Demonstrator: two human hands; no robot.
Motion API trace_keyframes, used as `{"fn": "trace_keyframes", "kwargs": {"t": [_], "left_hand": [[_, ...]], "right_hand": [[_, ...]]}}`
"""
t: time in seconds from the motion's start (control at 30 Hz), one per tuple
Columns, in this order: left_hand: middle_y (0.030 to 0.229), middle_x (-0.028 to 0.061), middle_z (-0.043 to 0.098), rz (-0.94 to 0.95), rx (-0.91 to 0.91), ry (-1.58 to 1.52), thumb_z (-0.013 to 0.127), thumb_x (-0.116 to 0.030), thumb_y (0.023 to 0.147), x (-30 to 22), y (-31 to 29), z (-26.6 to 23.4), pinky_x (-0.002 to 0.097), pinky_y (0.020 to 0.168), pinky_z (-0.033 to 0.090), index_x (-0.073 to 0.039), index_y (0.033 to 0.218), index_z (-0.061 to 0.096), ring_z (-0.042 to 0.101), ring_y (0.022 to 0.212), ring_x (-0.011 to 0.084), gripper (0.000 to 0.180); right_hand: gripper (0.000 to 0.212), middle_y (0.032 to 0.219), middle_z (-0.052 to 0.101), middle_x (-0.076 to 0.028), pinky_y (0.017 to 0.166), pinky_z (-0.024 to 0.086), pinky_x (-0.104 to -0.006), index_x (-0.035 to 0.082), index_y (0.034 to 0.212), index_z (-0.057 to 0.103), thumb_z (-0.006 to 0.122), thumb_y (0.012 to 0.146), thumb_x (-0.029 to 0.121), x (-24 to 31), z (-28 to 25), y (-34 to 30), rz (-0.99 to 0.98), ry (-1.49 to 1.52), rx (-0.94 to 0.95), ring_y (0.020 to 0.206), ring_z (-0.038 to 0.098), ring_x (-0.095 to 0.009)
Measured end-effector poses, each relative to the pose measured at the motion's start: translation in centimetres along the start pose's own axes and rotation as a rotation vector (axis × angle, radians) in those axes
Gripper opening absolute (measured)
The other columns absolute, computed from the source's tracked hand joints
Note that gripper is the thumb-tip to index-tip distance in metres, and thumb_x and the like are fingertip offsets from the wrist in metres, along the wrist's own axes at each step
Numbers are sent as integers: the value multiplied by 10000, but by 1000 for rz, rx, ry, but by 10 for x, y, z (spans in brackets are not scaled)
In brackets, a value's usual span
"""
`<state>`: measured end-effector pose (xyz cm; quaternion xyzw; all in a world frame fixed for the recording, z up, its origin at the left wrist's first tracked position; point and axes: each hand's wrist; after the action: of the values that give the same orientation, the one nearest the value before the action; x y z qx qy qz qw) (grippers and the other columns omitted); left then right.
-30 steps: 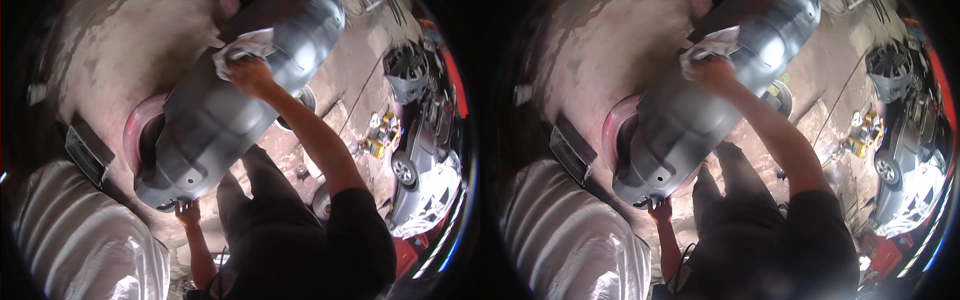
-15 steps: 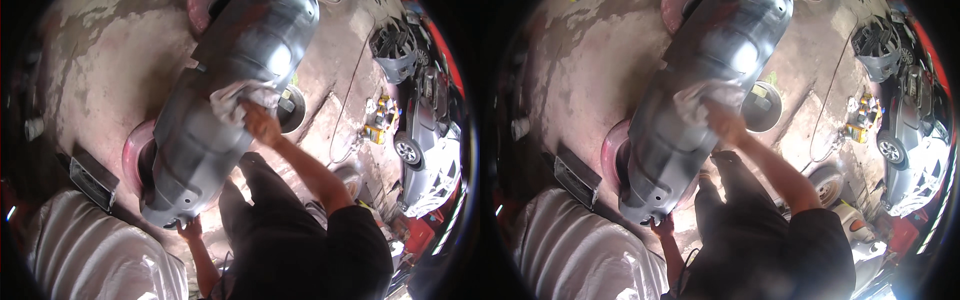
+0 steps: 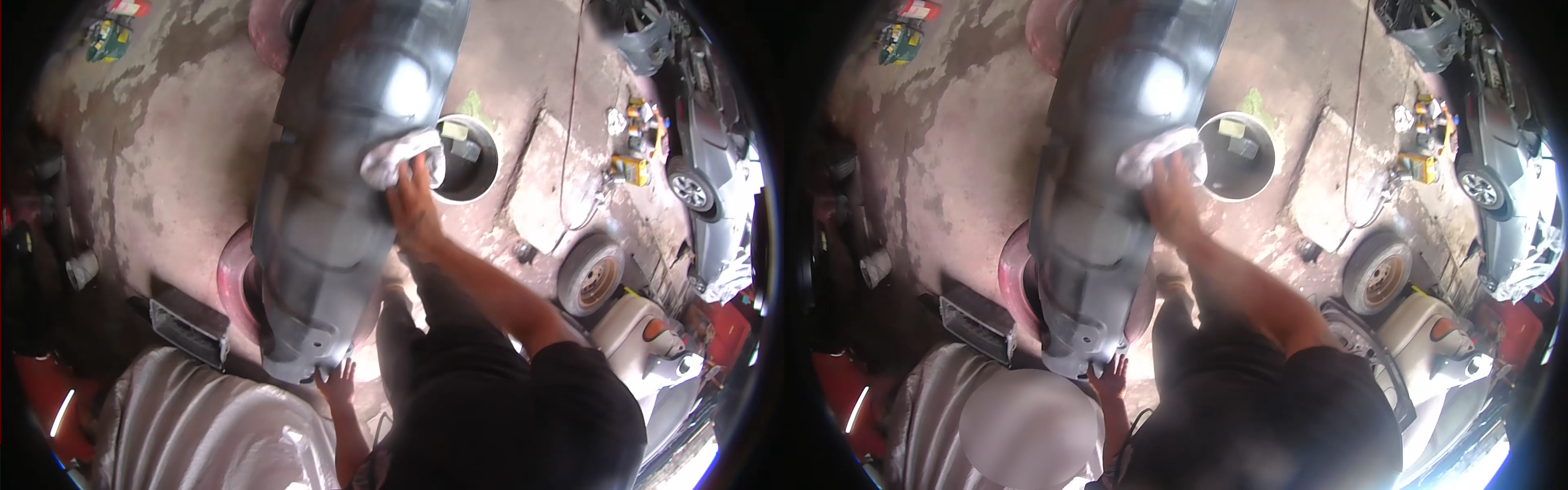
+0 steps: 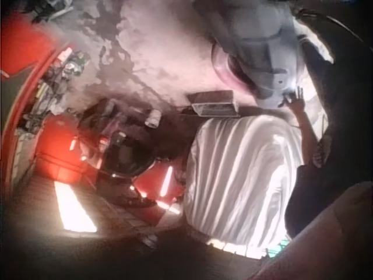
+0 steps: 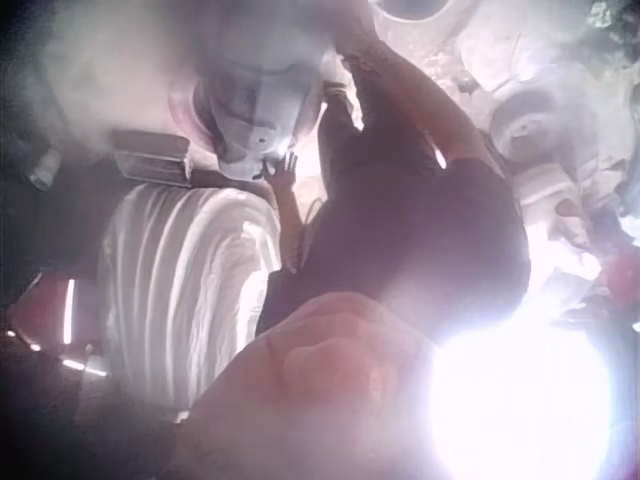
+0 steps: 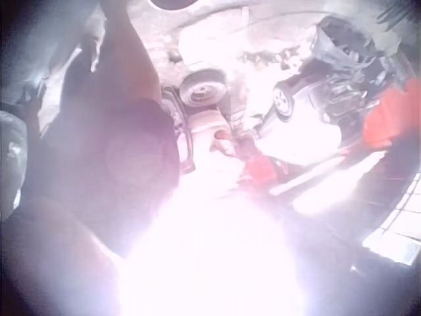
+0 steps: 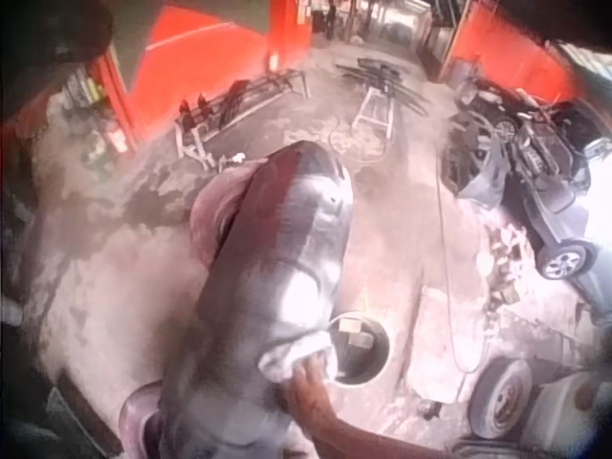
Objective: The person sands a grey car bumper with a sanding block, then wipes the surface with a cloth. They subsequently mix a dark liquid from a can with a solvent from a yellow container into a spray gun cup.
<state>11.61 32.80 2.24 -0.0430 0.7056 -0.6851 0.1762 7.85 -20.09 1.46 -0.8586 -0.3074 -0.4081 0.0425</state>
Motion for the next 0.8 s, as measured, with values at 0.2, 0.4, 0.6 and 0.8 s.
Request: {"fn": "trace_keyframes", "kwargs": {"t": [0.2,0.4,0.6,0.8], "left_hand": [[1666,221,272,-104,60,342,522,-714,956,-10,-8,6,665,1182,326,-37,1647,-69,330,1482,495,1133],[1629,263,302,-126,15,549,399,-758,986,-20,-25,10,688,1150,354,26,1619,141,350,1458,512,1040],[1593,293,350,-195,88,812,394,-773,978,-41,-18,3,608,1104,460,110,1583,160,467,1399,470,1096],[1435,249,543,-77,217,1029,447,-636,1044,-56,-7,-33,554,972,567,4,1497,416,584,1277,408,784]], "right_hand": [[424,1182,668,-246,1004,479,-439,-32,1266,594,405,1091,305,-243,-53,208,422,-315,55,1060,640,-413],[464,1068,694,-125,906,522,-404,-16,1182,643,366,1090,345,-73,48,19,882,1120,-377,1017,662,-258],[505,1507,499,-229,1174,380,-429,-9,1488,476,385,1097,297,80,188,-334,376,217,-140,1386,499,-374],[329,1076,688,-185,975,509,-464,62,1251,673,550,1019,262,88,188,-390,836,695,569,1052,665,-311]]}}
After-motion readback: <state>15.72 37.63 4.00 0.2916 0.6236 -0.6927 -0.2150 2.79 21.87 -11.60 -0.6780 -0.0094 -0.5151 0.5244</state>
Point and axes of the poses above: each hand's wrist, its own y-axis towards the middle knuckle, its own z-axis out of the palm, x = y × z
